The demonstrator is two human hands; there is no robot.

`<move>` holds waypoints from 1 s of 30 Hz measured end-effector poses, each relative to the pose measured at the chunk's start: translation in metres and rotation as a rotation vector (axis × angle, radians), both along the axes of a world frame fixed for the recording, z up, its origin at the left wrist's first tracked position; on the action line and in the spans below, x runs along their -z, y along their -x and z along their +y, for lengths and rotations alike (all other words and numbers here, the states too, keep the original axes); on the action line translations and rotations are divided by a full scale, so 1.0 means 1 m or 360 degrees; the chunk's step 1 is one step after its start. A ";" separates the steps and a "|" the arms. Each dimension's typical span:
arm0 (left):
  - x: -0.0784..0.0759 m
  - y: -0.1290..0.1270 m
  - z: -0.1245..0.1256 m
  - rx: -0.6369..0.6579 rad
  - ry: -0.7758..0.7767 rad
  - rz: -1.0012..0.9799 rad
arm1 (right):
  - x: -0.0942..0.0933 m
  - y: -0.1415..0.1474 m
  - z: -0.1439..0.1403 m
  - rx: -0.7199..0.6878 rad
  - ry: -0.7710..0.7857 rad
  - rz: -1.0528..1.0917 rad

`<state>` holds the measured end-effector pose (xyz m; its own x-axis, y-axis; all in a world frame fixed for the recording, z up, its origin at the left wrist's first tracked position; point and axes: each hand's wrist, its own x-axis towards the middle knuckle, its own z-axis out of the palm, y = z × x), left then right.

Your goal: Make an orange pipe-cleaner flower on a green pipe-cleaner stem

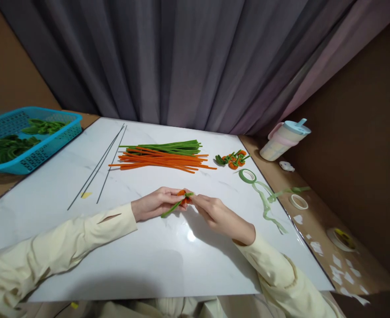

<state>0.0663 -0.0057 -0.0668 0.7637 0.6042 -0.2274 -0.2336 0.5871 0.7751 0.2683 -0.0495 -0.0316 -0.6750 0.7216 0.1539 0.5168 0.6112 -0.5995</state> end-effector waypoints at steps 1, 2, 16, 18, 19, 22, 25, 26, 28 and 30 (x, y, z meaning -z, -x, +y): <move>0.000 -0.001 -0.001 -0.0031 -0.0017 0.0007 | -0.001 0.001 0.000 0.0067 0.0038 0.0041; 0.000 -0.001 -0.002 -0.0065 -0.0034 0.0008 | -0.001 0.002 -0.001 0.0160 0.0082 0.0076; 0.001 -0.003 -0.007 -0.0161 -0.0095 0.0032 | -0.015 0.017 -0.005 0.0550 0.0492 0.0279; -0.001 -0.004 -0.007 -0.0171 -0.0032 -0.0033 | -0.019 0.017 -0.004 0.0523 0.0431 0.0232; -0.001 -0.004 -0.006 -0.0175 0.0009 -0.0068 | -0.021 0.017 -0.003 0.0497 0.0390 0.0205; -0.003 -0.004 -0.005 -0.0194 0.0101 -0.0115 | -0.024 0.016 0.000 0.0396 0.0277 0.0124; -0.004 -0.003 -0.005 -0.0207 0.0122 -0.0086 | -0.025 0.016 0.002 0.0293 0.0168 0.0041; -0.004 -0.004 -0.005 -0.0208 0.0123 -0.0076 | -0.025 0.016 0.003 0.0260 0.0132 0.0017; -0.004 -0.004 -0.006 -0.0202 0.0117 -0.0064 | -0.024 0.016 0.004 0.0191 0.0056 -0.0020; -0.004 -0.004 -0.007 -0.0188 0.0095 -0.0047 | -0.023 0.016 0.005 0.0131 -0.0010 -0.0064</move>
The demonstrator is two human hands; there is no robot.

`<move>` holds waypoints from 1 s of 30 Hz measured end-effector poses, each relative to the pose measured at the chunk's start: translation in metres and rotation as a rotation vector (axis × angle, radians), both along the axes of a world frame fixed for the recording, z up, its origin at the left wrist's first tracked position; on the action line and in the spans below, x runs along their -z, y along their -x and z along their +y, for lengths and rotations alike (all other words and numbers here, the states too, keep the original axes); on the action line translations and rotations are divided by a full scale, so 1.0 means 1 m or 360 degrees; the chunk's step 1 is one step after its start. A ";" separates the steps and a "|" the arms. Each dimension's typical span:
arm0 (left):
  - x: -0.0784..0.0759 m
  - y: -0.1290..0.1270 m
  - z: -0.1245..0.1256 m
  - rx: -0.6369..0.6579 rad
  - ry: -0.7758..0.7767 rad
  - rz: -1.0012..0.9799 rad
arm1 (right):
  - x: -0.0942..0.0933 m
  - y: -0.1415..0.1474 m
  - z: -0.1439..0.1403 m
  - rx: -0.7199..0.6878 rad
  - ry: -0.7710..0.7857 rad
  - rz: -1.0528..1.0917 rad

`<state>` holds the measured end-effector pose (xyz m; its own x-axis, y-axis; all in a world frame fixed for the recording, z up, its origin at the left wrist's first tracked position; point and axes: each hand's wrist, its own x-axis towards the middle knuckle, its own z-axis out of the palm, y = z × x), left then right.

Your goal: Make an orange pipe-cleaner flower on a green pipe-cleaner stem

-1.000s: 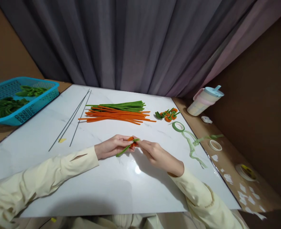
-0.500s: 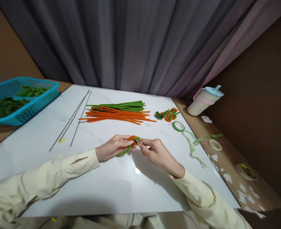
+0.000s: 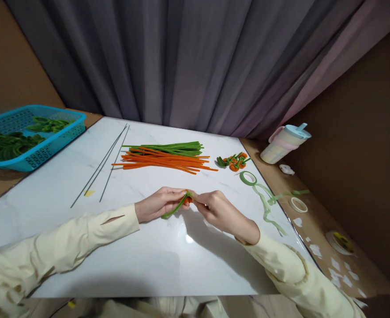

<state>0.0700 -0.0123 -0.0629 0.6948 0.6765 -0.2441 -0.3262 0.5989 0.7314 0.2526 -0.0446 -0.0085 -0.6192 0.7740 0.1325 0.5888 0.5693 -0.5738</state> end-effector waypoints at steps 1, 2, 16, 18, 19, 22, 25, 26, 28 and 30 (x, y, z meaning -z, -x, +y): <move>0.000 0.000 0.000 0.0001 -0.0009 0.0014 | 0.000 0.000 0.001 -0.0029 -0.0026 -0.0028; 0.000 0.000 0.000 -0.0004 -0.0010 0.0032 | 0.000 0.000 0.002 -0.0055 -0.0047 -0.0060; 0.006 0.002 0.002 -0.0075 -0.0113 -0.0022 | -0.010 -0.001 0.007 0.0170 0.0208 -0.0051; 0.006 0.002 0.002 -0.0095 -0.0120 -0.0012 | -0.009 0.001 0.006 0.0280 0.0341 0.0007; 0.006 0.002 0.001 -0.0104 -0.0121 -0.0004 | -0.008 0.002 0.005 0.0314 0.0382 0.0029; 0.006 0.002 0.000 -0.0129 -0.0137 0.0020 | -0.004 0.004 0.003 0.0322 0.0335 0.0064; 0.006 0.002 -0.001 -0.0137 -0.0153 0.0045 | -0.002 0.005 0.003 0.0283 0.0219 0.0065; 0.006 0.002 -0.002 -0.0143 -0.0153 0.0055 | -0.002 0.005 0.003 0.0277 0.0199 0.0065; 0.006 0.001 -0.002 -0.0165 -0.0143 0.0075 | -0.002 0.005 0.004 0.0290 0.0224 0.0064; 0.004 0.001 -0.001 -0.0185 -0.0130 0.0086 | -0.002 0.004 0.005 0.0332 0.0370 0.0073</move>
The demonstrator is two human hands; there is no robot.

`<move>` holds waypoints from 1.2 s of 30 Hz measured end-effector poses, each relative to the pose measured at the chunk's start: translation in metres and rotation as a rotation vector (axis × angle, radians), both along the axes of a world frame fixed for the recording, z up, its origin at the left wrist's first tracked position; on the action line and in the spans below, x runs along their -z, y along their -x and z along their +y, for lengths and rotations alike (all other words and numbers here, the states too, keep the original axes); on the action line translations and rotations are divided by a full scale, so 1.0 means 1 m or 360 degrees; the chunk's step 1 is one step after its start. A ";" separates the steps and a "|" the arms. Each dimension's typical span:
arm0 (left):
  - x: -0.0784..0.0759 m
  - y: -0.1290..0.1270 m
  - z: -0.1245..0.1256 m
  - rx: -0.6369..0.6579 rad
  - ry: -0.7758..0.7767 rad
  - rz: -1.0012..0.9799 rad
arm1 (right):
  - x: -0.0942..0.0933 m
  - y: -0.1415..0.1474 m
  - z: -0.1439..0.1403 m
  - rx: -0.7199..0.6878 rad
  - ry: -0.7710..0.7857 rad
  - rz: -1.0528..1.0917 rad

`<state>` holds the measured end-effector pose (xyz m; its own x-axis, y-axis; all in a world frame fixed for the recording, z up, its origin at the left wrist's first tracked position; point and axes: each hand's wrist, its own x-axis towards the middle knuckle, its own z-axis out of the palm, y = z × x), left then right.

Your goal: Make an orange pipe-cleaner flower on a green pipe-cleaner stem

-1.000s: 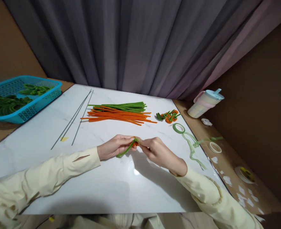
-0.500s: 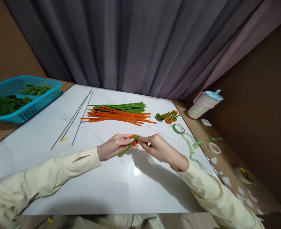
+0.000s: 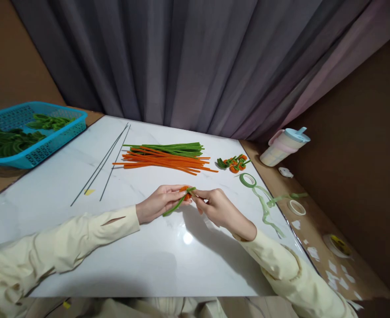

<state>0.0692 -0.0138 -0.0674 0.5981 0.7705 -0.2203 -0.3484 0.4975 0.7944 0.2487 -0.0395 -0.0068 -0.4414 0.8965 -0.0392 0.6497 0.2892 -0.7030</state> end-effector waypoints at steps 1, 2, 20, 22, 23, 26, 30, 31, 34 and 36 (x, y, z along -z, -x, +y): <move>-0.001 0.000 0.000 -0.0007 0.0004 0.0001 | 0.000 -0.001 0.000 0.0030 0.0103 0.0027; -0.001 -0.001 0.001 -0.0010 0.0007 0.0002 | 0.000 -0.002 -0.001 0.0061 0.0207 0.0065; -0.006 0.005 0.008 0.0249 0.0361 -0.0155 | 0.062 -0.066 0.008 0.0210 -0.0680 -0.0637; -0.005 0.005 0.008 0.0295 0.0369 -0.0200 | 0.060 -0.064 0.010 0.0120 -0.0761 -0.0637; -0.004 0.005 0.008 0.0311 0.0366 -0.0216 | 0.055 -0.062 0.011 0.0066 -0.0785 -0.0566; -0.004 0.005 0.006 0.0347 0.0331 -0.0226 | 0.037 -0.050 0.010 -0.0120 -0.0761 -0.0196; -0.004 0.003 0.005 0.0360 0.0286 -0.0195 | 0.016 -0.028 0.014 -0.0353 -0.0657 0.0080; -0.004 0.003 0.005 0.0366 0.0280 -0.0180 | 0.013 -0.023 0.016 -0.0392 -0.0624 0.0098; -0.002 0.002 0.005 0.0390 0.0288 -0.0123 | 0.008 -0.012 0.022 -0.0471 -0.0531 0.0112; -0.001 0.003 0.005 0.0384 0.0307 -0.0088 | 0.005 -0.007 0.024 -0.0519 -0.0493 0.0087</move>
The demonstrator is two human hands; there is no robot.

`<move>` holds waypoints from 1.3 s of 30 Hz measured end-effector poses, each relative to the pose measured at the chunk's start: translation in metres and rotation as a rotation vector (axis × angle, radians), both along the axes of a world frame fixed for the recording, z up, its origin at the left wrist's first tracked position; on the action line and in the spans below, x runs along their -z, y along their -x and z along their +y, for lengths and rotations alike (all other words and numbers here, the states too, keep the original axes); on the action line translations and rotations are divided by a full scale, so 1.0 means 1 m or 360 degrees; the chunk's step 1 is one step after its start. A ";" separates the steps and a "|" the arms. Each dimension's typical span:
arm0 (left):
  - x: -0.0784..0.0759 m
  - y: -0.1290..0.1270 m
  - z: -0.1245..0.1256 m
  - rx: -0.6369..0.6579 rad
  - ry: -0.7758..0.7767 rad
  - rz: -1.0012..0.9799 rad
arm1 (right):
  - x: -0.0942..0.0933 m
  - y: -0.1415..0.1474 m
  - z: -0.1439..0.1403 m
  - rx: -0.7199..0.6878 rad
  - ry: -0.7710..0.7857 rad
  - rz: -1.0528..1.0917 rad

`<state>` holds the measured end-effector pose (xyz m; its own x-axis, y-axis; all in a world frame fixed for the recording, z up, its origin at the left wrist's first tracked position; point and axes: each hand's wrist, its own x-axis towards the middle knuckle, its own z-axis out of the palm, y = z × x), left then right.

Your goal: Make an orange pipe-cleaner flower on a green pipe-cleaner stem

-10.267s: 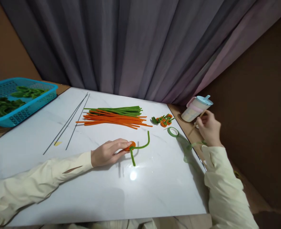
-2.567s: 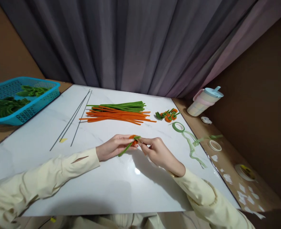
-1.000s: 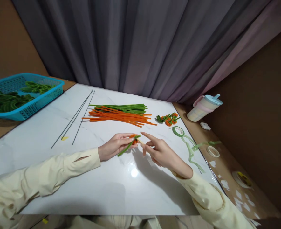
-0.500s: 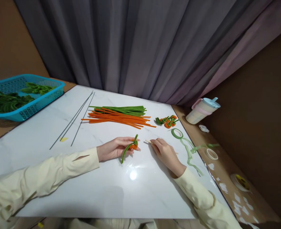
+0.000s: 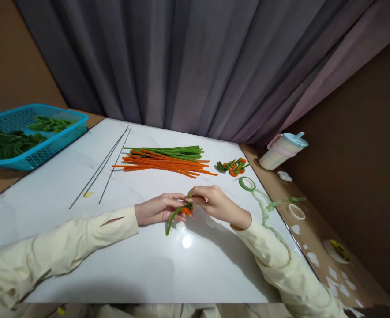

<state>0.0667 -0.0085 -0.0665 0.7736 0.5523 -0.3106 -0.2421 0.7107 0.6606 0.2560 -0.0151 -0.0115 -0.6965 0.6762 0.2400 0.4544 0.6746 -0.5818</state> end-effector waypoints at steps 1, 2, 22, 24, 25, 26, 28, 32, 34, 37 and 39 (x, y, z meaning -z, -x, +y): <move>0.001 0.000 0.000 -0.0002 -0.0002 0.0010 | -0.002 0.002 0.000 -0.0021 0.0009 -0.0028; 0.002 0.000 0.000 0.0003 -0.0011 0.0016 | -0.003 0.004 0.000 -0.0035 0.0020 -0.0056; -0.001 0.002 0.000 0.0152 -0.0094 0.0051 | 0.017 -0.016 -0.011 0.0049 0.0282 0.0165; -0.002 0.002 0.000 0.0164 -0.0099 0.0070 | 0.020 -0.014 -0.012 0.0060 0.0226 0.0189; -0.002 0.002 -0.001 0.0175 -0.0099 0.0082 | 0.021 -0.014 -0.013 0.0058 0.0200 0.0196; -0.003 0.002 -0.001 0.0183 -0.0101 0.0093 | 0.022 -0.014 -0.013 0.0051 0.0171 0.0202; -0.004 0.003 -0.001 0.0188 -0.0115 0.0111 | 0.026 -0.013 -0.014 0.0040 0.0102 0.0205; -0.006 0.002 -0.002 0.0178 -0.0151 0.0137 | 0.034 -0.012 -0.017 0.0056 -0.0099 0.0215; -0.008 0.001 -0.002 0.0172 -0.0169 0.0145 | 0.038 -0.011 -0.018 0.0061 -0.0206 0.0232; -0.010 0.000 -0.004 0.0118 -0.0207 0.0167 | 0.041 -0.011 -0.018 0.0067 -0.0292 0.0242; -0.010 -0.001 -0.006 0.0058 -0.0267 0.0200 | 0.043 -0.012 -0.018 0.0068 -0.0308 0.0236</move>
<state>0.0678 -0.0141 -0.0562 0.7552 0.5766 -0.3117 -0.1265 0.5948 0.7938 0.2681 -0.0328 -0.0541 -0.6157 0.6359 0.4653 0.4044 0.7618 -0.5061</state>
